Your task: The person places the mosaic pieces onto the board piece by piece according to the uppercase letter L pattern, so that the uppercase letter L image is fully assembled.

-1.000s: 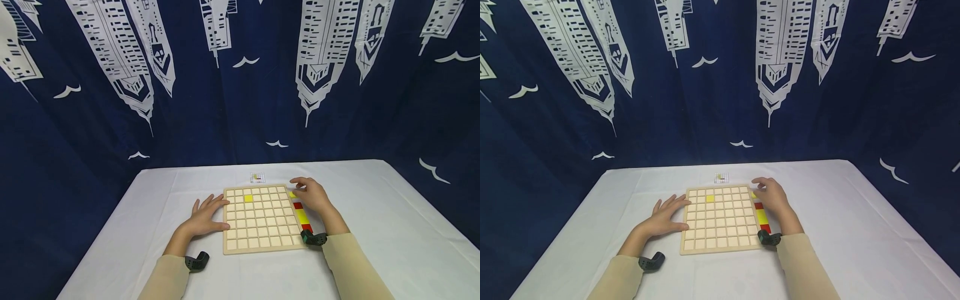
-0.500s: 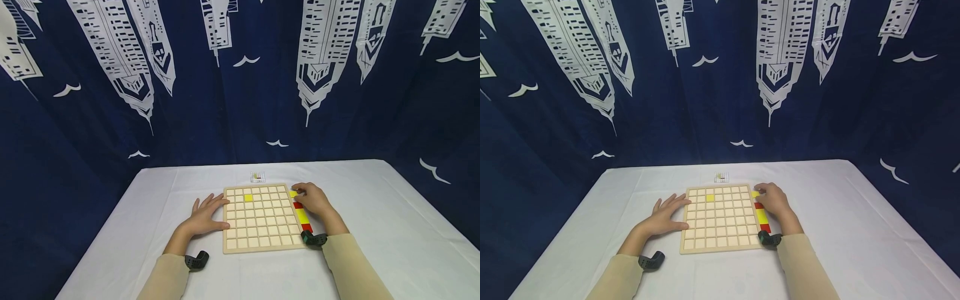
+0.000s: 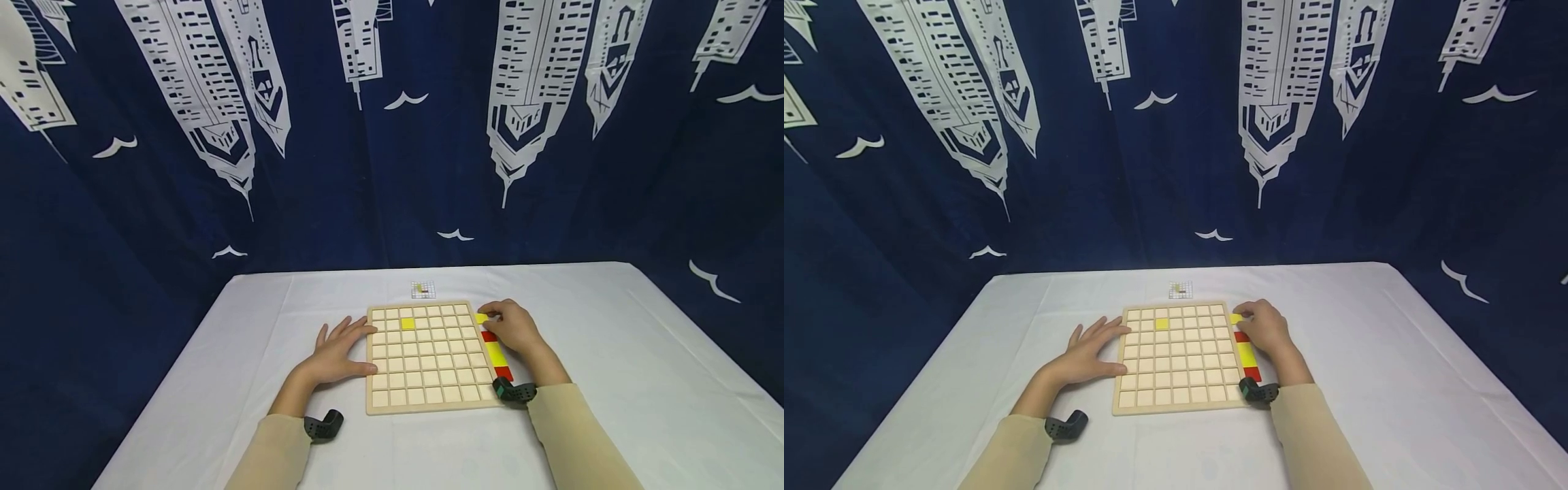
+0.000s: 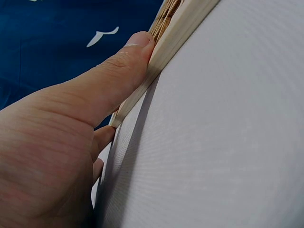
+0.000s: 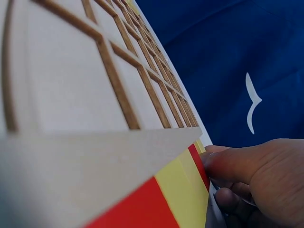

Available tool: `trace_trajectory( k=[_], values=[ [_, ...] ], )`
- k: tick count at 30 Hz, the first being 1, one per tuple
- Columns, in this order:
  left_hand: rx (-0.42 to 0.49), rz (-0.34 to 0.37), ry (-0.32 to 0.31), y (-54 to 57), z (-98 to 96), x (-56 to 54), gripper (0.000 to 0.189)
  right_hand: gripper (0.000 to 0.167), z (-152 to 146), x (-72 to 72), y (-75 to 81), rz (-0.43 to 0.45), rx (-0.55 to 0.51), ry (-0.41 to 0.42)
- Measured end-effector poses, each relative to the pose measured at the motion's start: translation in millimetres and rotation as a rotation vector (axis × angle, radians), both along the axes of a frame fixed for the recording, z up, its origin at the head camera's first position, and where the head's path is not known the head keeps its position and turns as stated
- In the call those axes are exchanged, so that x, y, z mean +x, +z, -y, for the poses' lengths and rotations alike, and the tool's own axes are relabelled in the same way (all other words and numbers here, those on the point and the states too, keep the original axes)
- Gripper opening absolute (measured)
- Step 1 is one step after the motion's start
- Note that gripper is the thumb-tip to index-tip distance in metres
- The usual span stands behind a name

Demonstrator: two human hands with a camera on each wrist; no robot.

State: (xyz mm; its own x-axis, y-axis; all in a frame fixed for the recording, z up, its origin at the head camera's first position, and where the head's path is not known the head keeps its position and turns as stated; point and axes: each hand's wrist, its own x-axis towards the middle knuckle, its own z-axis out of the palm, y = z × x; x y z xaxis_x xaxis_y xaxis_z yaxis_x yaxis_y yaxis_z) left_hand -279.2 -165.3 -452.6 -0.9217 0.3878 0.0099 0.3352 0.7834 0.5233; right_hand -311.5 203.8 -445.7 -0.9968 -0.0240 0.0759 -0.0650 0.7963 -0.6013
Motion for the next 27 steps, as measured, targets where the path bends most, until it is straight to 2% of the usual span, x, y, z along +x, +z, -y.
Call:
trace_trajectory(
  k=[13, 20, 27],
  values=[
    [-0.006, -0.003, 0.007, -0.4, -1.2, -0.1, 0.080, 0.026, 0, 1.8, 1.8, -0.001, 0.004, 0.003],
    [-0.004, -0.003, 0.013, -0.9, -1.7, -0.2, 0.080, 0.026, 1, 3.6, 6.3, 0.021, -0.031, 0.004],
    [-0.009, 0.002, 0.017, -2.0, -1.6, -0.7, 0.080, 0.028, 3, 4.0, 11.5, 0.046, -0.075, 0.051]
  ],
)
